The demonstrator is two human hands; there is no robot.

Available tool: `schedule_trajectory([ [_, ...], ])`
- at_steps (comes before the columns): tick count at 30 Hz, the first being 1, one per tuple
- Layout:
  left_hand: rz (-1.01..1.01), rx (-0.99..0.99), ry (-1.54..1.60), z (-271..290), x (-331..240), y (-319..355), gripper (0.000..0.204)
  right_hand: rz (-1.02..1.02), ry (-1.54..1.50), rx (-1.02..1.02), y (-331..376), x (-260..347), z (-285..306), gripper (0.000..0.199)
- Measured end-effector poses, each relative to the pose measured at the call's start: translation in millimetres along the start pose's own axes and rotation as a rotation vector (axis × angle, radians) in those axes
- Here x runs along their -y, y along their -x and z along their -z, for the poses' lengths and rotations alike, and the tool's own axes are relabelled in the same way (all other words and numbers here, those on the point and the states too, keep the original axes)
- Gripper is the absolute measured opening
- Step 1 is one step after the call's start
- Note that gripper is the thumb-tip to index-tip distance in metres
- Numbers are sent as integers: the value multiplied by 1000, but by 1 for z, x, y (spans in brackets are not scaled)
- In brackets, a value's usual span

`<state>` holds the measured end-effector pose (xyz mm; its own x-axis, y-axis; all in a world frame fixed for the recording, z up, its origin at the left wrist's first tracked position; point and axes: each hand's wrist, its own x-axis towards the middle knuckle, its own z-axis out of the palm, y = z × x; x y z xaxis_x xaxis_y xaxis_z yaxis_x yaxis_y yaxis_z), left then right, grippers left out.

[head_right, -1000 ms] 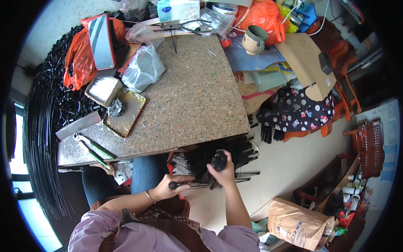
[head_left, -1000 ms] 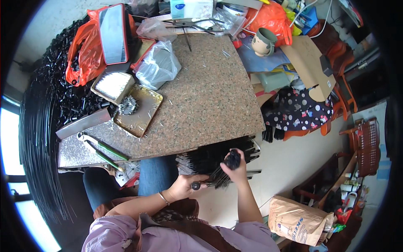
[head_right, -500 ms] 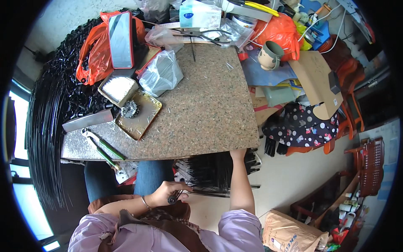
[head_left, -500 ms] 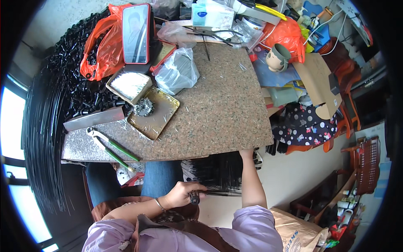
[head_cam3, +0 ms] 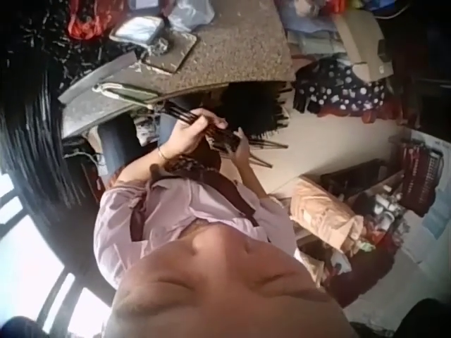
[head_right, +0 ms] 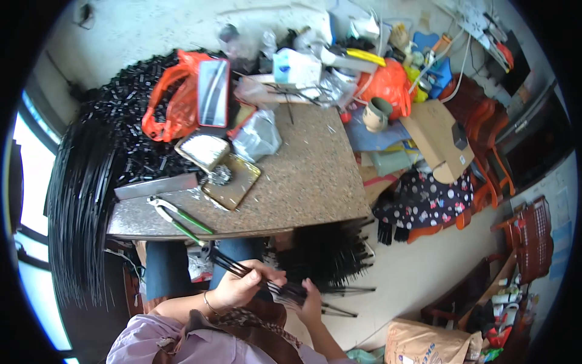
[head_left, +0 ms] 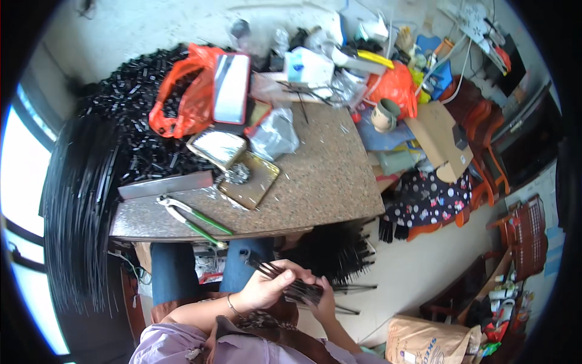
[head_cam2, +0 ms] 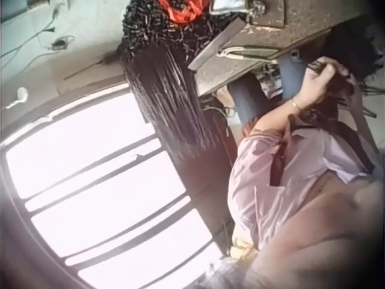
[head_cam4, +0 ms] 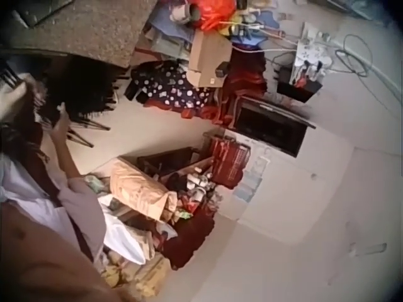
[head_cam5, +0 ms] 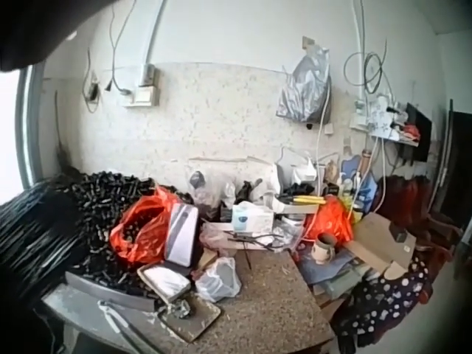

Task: Assembling product components by inserting black rods into a base and using pliers for manipulation.

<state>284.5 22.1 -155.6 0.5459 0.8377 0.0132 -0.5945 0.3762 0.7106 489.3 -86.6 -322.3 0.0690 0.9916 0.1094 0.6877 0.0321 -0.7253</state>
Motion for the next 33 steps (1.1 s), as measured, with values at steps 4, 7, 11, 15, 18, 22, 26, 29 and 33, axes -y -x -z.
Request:
schedule_trajectory([
  [4, -112, 39, -313, -16, -42, 21, 88, -4, -12, -199, -33, 35, 21, 64],
  [7, -58, 44, -611, 6, -47, 42, 78, -73, -65, -388, -90, 65, 61, 54],
  [11, 208, -91, -649, 27, -65, 90, 57, -22, 239, -346, -167, 90, 105, 54],
  [15, 145, -69, -912, 49, -89, 130, 47, -259, 565, -234, -222, 110, 111, 44],
  [18, -3, -189, -1101, 71, -117, 165, 40, -277, 803, -177, -240, 123, 90, 43],
  [22, -101, -466, -1233, 101, -174, 206, 24, -116, 820, -320, -235, 144, 72, 58],
  [26, -363, -839, -1502, 139, -236, 230, 16, 447, 538, -342, -207, 214, 36, 41],
  [29, -550, -1184, -1885, 193, -280, 246, 13, 708, 231, -8, -179, 288, -23, 30],
  [33, -108, -1649, -2228, 247, -312, 250, 13, 904, 249, 258, -169, 328, -99, 30],
])
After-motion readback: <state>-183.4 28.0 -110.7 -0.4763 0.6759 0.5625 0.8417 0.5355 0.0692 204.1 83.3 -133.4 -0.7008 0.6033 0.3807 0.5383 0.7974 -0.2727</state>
